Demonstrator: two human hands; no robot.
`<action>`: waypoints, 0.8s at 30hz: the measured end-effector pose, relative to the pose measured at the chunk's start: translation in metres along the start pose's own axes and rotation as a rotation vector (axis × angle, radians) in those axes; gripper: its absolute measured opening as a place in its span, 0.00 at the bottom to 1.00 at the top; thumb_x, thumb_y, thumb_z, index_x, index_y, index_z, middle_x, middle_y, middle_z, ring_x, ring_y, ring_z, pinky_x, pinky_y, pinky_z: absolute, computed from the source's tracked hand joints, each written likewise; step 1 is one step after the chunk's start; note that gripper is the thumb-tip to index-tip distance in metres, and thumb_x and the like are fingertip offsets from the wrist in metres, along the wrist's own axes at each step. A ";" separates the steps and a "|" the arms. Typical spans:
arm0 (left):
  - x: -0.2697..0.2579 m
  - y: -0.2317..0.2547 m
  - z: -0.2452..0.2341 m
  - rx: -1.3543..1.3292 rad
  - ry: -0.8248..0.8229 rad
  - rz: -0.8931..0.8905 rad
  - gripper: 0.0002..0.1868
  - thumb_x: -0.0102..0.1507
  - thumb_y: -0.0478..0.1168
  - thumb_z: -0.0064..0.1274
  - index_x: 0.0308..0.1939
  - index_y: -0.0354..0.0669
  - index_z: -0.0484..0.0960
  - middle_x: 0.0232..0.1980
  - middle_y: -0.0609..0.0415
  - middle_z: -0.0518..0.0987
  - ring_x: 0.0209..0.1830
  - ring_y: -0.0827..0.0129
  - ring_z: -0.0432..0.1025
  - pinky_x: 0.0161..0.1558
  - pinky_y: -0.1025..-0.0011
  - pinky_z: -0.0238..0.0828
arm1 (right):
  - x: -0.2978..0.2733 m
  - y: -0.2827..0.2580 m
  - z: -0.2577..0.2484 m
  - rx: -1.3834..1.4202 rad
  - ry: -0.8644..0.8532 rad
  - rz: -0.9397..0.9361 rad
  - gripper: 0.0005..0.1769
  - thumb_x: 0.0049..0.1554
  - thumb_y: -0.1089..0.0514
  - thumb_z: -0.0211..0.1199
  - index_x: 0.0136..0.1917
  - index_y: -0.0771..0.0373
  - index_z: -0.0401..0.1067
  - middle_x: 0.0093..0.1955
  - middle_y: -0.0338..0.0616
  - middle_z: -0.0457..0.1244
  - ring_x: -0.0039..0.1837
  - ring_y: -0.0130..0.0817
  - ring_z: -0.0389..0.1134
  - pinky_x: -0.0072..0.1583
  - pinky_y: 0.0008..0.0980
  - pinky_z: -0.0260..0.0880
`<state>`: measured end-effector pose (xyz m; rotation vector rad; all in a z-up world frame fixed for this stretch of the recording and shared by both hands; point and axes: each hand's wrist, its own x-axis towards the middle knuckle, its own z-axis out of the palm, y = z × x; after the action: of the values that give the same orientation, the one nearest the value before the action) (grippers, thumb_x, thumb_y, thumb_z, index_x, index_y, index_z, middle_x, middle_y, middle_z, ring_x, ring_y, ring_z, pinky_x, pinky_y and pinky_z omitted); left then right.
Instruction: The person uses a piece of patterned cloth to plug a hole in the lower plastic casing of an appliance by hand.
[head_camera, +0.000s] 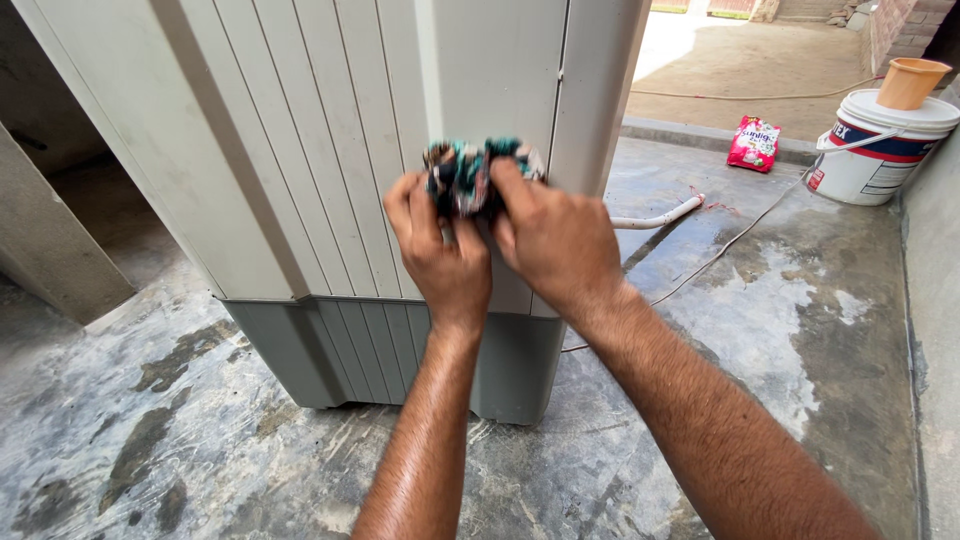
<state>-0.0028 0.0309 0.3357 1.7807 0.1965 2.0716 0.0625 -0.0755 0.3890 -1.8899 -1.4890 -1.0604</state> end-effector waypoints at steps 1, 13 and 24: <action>-0.012 -0.003 0.000 0.034 -0.003 -0.055 0.21 0.65 0.25 0.46 0.62 0.36 0.74 0.62 0.46 0.68 0.57 0.57 0.75 0.52 0.62 0.80 | -0.007 -0.002 0.004 -0.029 -0.032 -0.017 0.18 0.60 0.56 0.62 0.61 0.62 0.65 0.33 0.44 0.69 0.34 0.40 0.73 0.34 0.41 0.75; -0.099 -0.010 0.003 0.158 -0.084 -0.254 0.17 0.65 0.28 0.50 0.58 0.39 0.76 0.60 0.47 0.69 0.54 0.60 0.78 0.45 0.68 0.87 | -0.063 0.019 0.020 -0.092 -0.307 -0.024 0.15 0.62 0.52 0.61 0.59 0.59 0.68 0.27 0.41 0.67 0.28 0.32 0.71 0.28 0.34 0.72; 0.009 0.034 0.049 0.006 -0.072 0.082 0.15 0.69 0.33 0.57 0.60 0.44 0.77 0.59 0.51 0.73 0.52 0.62 0.80 0.46 0.72 0.88 | -0.017 0.060 -0.037 0.010 0.114 0.080 0.22 0.62 0.53 0.67 0.63 0.63 0.63 0.31 0.39 0.65 0.32 0.35 0.71 0.34 0.38 0.72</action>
<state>0.0370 -0.0040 0.3650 1.8929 0.1111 2.0594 0.1089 -0.1301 0.4009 -1.8345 -1.3415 -1.1026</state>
